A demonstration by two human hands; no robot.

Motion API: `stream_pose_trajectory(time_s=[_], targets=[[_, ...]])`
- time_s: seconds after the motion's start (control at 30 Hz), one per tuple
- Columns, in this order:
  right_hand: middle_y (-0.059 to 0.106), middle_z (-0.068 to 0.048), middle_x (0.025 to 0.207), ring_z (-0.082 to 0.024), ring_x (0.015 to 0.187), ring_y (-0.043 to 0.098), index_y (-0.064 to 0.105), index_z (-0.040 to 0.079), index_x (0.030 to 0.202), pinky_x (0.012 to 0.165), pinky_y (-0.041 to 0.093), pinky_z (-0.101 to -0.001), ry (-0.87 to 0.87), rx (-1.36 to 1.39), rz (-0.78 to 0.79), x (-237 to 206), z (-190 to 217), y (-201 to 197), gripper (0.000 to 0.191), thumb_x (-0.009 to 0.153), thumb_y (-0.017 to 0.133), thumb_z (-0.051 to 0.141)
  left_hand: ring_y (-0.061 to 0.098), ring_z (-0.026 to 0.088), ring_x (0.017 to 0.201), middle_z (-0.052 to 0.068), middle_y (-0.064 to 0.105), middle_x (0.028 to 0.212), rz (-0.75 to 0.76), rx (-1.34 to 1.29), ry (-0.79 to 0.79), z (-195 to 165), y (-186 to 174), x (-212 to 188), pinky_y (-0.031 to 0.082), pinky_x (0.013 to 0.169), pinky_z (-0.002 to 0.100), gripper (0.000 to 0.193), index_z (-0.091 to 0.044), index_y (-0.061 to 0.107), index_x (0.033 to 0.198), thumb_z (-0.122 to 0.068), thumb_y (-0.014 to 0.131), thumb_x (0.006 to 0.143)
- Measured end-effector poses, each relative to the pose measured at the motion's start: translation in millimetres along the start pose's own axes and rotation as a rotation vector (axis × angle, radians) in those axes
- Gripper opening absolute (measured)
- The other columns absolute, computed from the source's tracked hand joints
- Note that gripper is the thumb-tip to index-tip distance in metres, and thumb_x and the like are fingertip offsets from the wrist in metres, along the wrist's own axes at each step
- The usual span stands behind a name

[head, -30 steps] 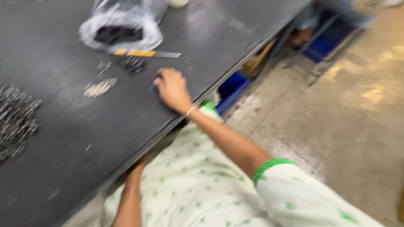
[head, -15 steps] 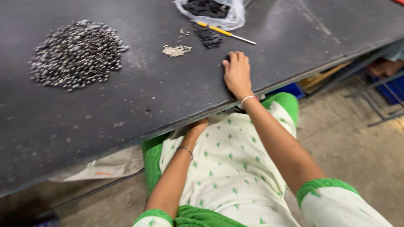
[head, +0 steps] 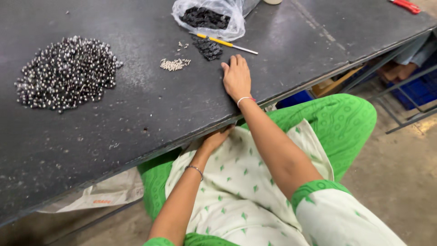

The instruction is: The person sits at a workbench assembling snap fasteners. They pick a black plastic cap and a metal post, press the post into the cap by hand to join the two parts, and place the assembled fastener onto a growing pile, repeating the cycle. Occasionally they use a yellow-handled rod to help seat a part.

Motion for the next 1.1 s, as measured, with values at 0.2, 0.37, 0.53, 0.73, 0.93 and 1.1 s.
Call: stream_pose_trajectory(time_s=[0.2,0.37,0.53,0.73,0.93,1.1], targets=[[0.057,-0.021,0.137,-0.037,0.129,0.051,0.059,-0.002,0.129,0.108,0.041,-0.0463,0.103,-0.063,-0.013,5,-2,-7,0.049,0.102,0.058,0.038,0.056,0.043,0.122,0.028,0.061,0.132,0.429,0.222,-0.168,31,24,-15,0.040,0.108,0.047,0.067,-0.010,0.056,0.145,-0.056,0.031,0.103],[0.057,-0.017,0.139,-0.032,0.130,0.051,0.061,0.004,0.129,0.108,0.038,-0.0466,0.223,-0.191,-0.016,8,-11,-11,0.052,0.099,0.056,0.047,0.059,0.046,0.119,0.030,0.064,0.123,0.424,0.507,-0.196,49,28,-38,0.045,0.102,0.053,0.063,0.003,0.067,0.119,-0.050,0.035,0.105],[0.056,-0.014,0.140,-0.032,0.132,0.048,0.061,0.007,0.130,0.107,0.034,-0.0471,0.296,-0.162,-0.048,14,-14,-18,0.056,0.096,0.055,0.050,0.068,0.040,0.111,0.024,0.072,0.116,0.576,0.406,-0.210,47,24,-40,0.050,0.100,0.050,0.048,-0.006,0.073,0.121,-0.035,0.042,0.099],[0.057,-0.012,0.141,-0.030,0.133,0.048,0.061,0.008,0.130,0.109,0.035,-0.0463,0.304,-0.142,-0.040,10,-18,-14,0.052,0.098,0.054,0.049,0.065,0.040,0.115,0.023,0.069,0.121,0.173,0.207,-0.034,45,-55,-20,0.049,0.102,0.049,0.050,-0.007,0.072,0.122,-0.039,0.041,0.100],[0.058,-0.010,0.140,-0.030,0.133,0.050,0.063,0.010,0.128,0.108,0.037,-0.0466,0.290,-0.149,-0.037,10,-19,-8,0.047,0.099,0.056,0.047,0.062,0.039,0.120,0.022,0.066,0.125,0.044,0.595,-0.217,71,-107,-22,0.047,0.105,0.049,0.053,-0.007,0.071,0.124,-0.043,0.040,0.100],[0.058,-0.011,0.139,-0.031,0.131,0.050,0.064,0.009,0.127,0.108,0.037,-0.0471,0.269,-0.162,-0.077,12,-18,-11,0.048,0.099,0.056,0.047,0.060,0.039,0.123,0.021,0.064,0.129,0.158,0.712,-0.346,81,-97,-36,0.045,0.107,0.048,0.055,-0.008,0.070,0.125,-0.046,0.040,0.101]])
Point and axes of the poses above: each hand's wrist, its own x-axis towards the middle knuckle, its own y-axis out of the palm, z = x × y, the point moved 7 cm from there along x, towards the middle knuckle
